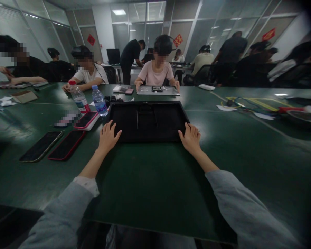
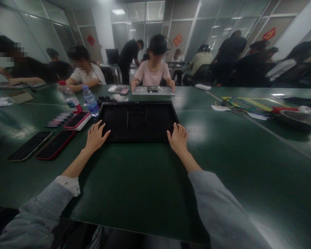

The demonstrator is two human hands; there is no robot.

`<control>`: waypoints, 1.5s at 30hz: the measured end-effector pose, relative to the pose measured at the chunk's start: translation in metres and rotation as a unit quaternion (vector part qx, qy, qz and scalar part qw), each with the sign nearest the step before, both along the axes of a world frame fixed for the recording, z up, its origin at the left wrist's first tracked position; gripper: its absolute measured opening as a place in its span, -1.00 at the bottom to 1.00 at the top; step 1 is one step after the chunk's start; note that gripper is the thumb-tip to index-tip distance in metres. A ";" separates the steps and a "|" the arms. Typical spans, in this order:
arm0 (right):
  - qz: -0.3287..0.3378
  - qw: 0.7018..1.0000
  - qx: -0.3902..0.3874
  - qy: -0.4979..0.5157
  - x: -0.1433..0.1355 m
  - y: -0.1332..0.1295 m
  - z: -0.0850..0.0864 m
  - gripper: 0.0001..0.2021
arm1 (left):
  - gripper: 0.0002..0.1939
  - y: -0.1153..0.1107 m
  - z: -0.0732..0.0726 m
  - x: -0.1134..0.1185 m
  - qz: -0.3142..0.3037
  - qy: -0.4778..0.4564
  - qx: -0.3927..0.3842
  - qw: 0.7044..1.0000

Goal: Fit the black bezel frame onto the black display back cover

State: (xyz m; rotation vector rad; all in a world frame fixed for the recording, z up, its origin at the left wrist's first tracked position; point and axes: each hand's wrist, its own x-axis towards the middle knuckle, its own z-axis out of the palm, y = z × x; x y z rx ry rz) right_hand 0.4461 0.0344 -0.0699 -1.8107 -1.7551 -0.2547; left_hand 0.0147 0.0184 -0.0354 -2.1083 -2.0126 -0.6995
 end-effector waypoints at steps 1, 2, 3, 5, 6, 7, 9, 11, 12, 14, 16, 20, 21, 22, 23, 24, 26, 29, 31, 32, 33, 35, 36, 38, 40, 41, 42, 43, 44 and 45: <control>0.000 1.000 0.003 0.006 0.001 0.000 0.000 -0.34 | -0.36 0.000 0.000 -0.003 0.005 -0.007 0.016 1.000; -0.001 1.000 0.005 0.013 0.001 0.000 -0.001 -0.34 | -0.36 0.001 -0.001 -0.006 0.015 -0.015 0.031 0.999; -0.002 1.000 0.008 0.019 0.002 0.001 -0.001 -0.33 | -0.37 0.002 -0.002 -0.010 0.028 -0.028 0.043 0.998; -0.008 0.999 0.015 0.030 0.003 0.001 -0.003 -0.31 | -0.37 0.007 -0.004 -0.020 0.063 -0.067 0.047 0.995; -0.012 0.999 0.020 0.036 0.003 0.001 -0.004 -0.30 | -0.37 0.010 -0.005 -0.026 0.081 -0.096 0.039 0.991; -0.017 0.999 0.025 0.042 0.004 0.002 -0.006 -0.30 | -0.37 0.013 -0.006 -0.031 0.100 -0.128 0.022 0.986; -0.025 0.998 0.034 0.052 0.005 0.003 -0.008 -0.30 | -0.41 0.019 -0.009 -0.040 0.119 -0.189 -0.015 0.975; -0.033 0.996 0.043 0.064 0.008 0.005 -0.011 -0.31 | -0.46 0.024 -0.011 -0.046 0.120 -0.216 -0.040 0.968; -0.036 0.996 0.045 0.070 0.009 0.007 -0.012 -0.31 | -0.47 0.026 -0.012 -0.048 0.117 -0.223 -0.046 0.967; -0.044 0.995 0.043 0.081 0.013 0.010 -0.014 -0.32 | -0.49 0.028 -0.013 -0.049 0.111 -0.234 -0.050 0.965; -0.050 0.994 0.034 0.093 0.016 0.013 -0.015 -0.32 | -0.48 0.029 -0.014 -0.049 0.106 -0.244 -0.050 0.963; -0.050 0.991 0.022 0.122 0.020 0.017 -0.016 -0.33 | -0.49 0.028 -0.014 -0.049 0.104 -0.248 -0.047 0.962; -0.048 0.990 0.021 0.127 0.021 0.017 -0.016 -0.34 | -0.49 0.028 -0.014 -0.049 0.104 -0.247 -0.047 0.962; -0.045 0.990 0.019 0.130 0.020 0.017 -0.016 -0.35 | -0.49 0.027 -0.013 -0.049 0.104 -0.246 -0.049 0.962; -0.042 0.991 0.016 0.129 0.020 0.016 -0.015 -0.35 | -0.49 0.027 -0.013 -0.049 0.105 -0.245 -0.051 0.962; -0.039 0.991 0.012 0.127 0.019 0.015 -0.014 -0.35 | -0.49 0.027 -0.013 -0.049 0.106 -0.245 -0.053 0.962; -0.036 0.992 0.004 0.120 0.018 0.014 -0.012 -0.35 | -0.48 0.027 -0.012 -0.050 0.108 -0.243 -0.056 0.962; -0.041 0.992 -0.005 0.119 0.018 0.012 -0.011 -0.35 | -0.48 0.028 -0.013 -0.051 0.107 -0.243 -0.055 0.963; -0.042 0.991 -0.005 0.125 0.019 0.013 -0.012 -0.35 | -0.49 0.029 -0.015 -0.051 0.104 -0.246 -0.053 0.962; -0.041 0.990 -0.002 0.132 0.020 0.014 -0.013 -0.35 | -0.49 0.030 -0.016 -0.052 0.102 -0.248 -0.051 0.962; -0.039 0.989 0.002 0.142 0.021 0.015 -0.014 -0.37 | -0.49 0.031 -0.017 -0.052 0.100 -0.249 -0.049 0.962; -0.030 0.984 0.011 0.175 0.025 0.019 -0.016 -0.40 | -0.49 0.032 -0.019 -0.053 0.097 -0.248 -0.045 0.963; -0.024 0.980 0.016 0.196 0.028 0.021 -0.017 -0.42 | -0.49 0.033 -0.020 -0.054 0.096 -0.249 -0.042 0.963; -0.009 0.971 0.026 0.236 0.032 0.025 -0.018 -0.44 | -0.49 0.035 -0.021 -0.056 0.092 -0.259 -0.038 0.961; 0.002 0.964 0.034 0.264 0.035 0.026 -0.017 -0.45 | -0.47 0.037 -0.022 -0.059 0.089 -0.278 -0.038 0.956; 0.003 0.962 0.035 0.272 0.036 0.026 -0.016 -0.45 | -0.46 0.037 -0.022 -0.061 0.088 -0.288 -0.040 0.953; 0.004 0.960 0.035 0.277 0.036 0.024 -0.015 -0.45 | -0.45 0.037 -0.022 -0.063 0.087 -0.295 -0.043 0.951; 0.004 0.959 0.034 0.281 0.036 0.020 -0.014 -0.45 | -0.44 0.037 -0.022 -0.065 0.088 -0.296 -0.047 0.950; 0.005 0.959 0.031 0.283 0.035 0.016 -0.012 -0.45 | -0.43 0.037 -0.022 -0.067 0.090 -0.295 -0.051 0.950; 0.007 0.958 0.027 0.285 0.035 0.010 -0.010 -0.45 | -0.42 0.037 -0.021 -0.069 0.091 -0.291 -0.055 0.951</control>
